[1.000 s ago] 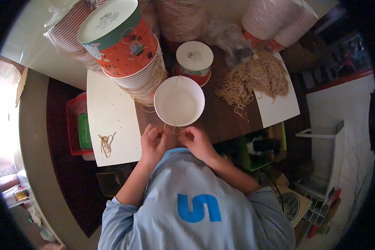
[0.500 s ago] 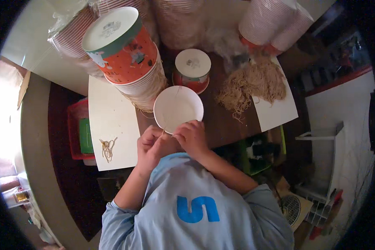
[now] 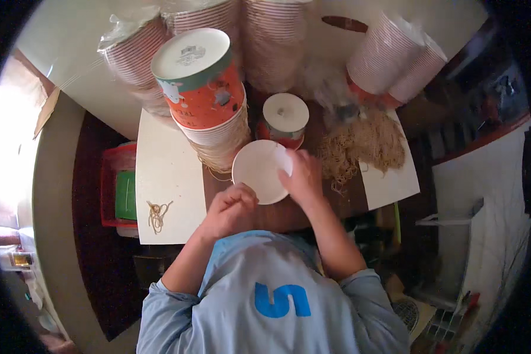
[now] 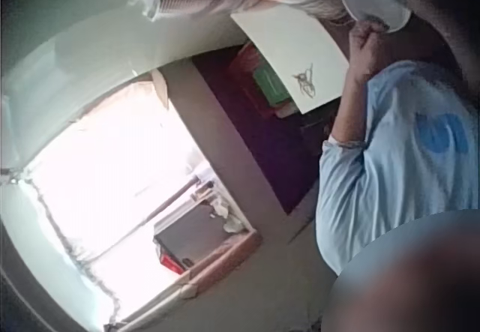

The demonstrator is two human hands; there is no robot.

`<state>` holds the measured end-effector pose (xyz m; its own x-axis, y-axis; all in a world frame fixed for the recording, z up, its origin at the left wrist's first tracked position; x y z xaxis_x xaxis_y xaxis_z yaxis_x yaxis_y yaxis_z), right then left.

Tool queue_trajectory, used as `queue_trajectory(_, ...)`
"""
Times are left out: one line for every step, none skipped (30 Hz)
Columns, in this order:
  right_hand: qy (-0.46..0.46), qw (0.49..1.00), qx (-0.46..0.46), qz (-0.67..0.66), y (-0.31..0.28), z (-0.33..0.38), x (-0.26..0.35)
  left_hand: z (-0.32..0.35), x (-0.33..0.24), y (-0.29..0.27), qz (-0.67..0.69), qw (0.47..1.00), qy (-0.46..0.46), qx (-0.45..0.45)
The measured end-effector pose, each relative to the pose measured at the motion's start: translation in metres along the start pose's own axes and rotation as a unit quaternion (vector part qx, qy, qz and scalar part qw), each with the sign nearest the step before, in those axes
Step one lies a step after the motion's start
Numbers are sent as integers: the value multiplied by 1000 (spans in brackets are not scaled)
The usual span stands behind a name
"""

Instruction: Attaching handles to printed paper buckets in a manufacturing setting.

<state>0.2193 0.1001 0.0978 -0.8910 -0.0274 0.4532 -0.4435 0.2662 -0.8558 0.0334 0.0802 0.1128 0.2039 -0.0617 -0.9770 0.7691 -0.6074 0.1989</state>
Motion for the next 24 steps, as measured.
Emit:
queue_trajectory(28, 999, 15, 22, 2, -13, -9, 2, -3, 9, 40, 999, -21, 12)
queue_trajectory(55, 997, 29, 44, 7, -24, -17, 4, 0, 13, 1, 999, -21, 45)
queue_trajectory(65, 996, 39, 49, 14, -30, -22, 6, 1, 16, -39, 996, -19, 78)
queue_trajectory(86, 988, 118, 45, 31, -31, -42, 7, 0, 21, -62, 991, -38, 111)
queue_trajectory(104, 974, 196, 37, 46, -28, -58, 8, -8, 23, -128, 985, 16, 114)
queue_trajectory(92, 974, 206, 3, 51, -25, -58, 11, -16, 22, -196, 972, 68, 110)
queue_trajectory(67, 985, 158, -20, 41, -19, -52, 18, -29, 13, -256, 961, 101, 18)
queue_trajectory(36, 992, 111, -45, 30, -10, -41, 27, -31, -5, -263, 958, 70, -88)
queue_trajectory(-11, 993, 47, -106, 4, 1, -24, 37, -33, -23, -262, 945, 41, -190)
queue_trajectory(-60, 984, -16, -167, -27, 13, -6, 51, -13, -41, -126, 960, -75, -238)
queue_trajectory(-101, 978, -66, -172, -52, 24, 10, 53, -19, -43, -128, 958, -63, -247)
queue_trajectory(-139, 967, -115, -178, -78, 32, 26, 54, -26, -36, -45, 974, -59, -214)
queue_trajectory(-192, 955, -129, -184, -98, 32, 44, 54, -34, -31, 38, 982, -52, -177)
queue_trajectory(-240, 942, -143, -186, -116, 34, 60, 46, -48, -20, 48, 995, -25, -87)
queue_trajectory(-287, 933, -112, -187, -132, 30, 77, 40, -76, -14, 30, 991, 37, -124)
queue_trajectory(-311, 923, -86, -211, -146, 22, 91, 34, -100, -10, 11, 982, 98, -160)
queue_trajectory(-335, 910, -59, -237, -157, 11, 104, 36, -114, -25, -67, 972, 115, -193)
queue_trajectory(-355, 886, -21, -297, -167, -2, 117, 34, -134, -34, -99, 955, 186, -210)
queue_trajectory(-368, 859, 14, -355, -176, -17, 127, 28, -170, -33, -143, 925, 279, -214)
queue_trajectory(-355, 831, 36, -427, -181, -35, 137, 27, -191, -38, -196, 894, 337, -220)
queue_trajectory(-338, 800, 55, -493, -184, -52, 146, 21, -207, -42, -259, 864, 369, -225)
queue_trajectory(-339, 799, 54, -494, -181, -69, 156, 16, -219, -47, -321, 828, 396, -232)
queue_trajectory(-360, 788, 27, -499, -184, -81, 167, 9, -226, -54, -359, 807, 405, -237)
queue_trajectory(-382, 772, 3, -507, -184, -92, 177, 1, -229, -62, -400, 781, 412, -246)
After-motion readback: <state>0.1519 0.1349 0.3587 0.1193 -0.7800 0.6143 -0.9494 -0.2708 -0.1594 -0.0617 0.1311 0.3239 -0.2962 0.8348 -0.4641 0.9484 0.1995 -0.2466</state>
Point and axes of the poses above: each hand's wrist, its own z-axis away from the middle knuckle, its own y-axis out of the palm, x = y × z, the point moved 6 cm from there along -z, towards the middle knuckle, and after that the axes turned 1 degree about -y, right-handed, at the moved point
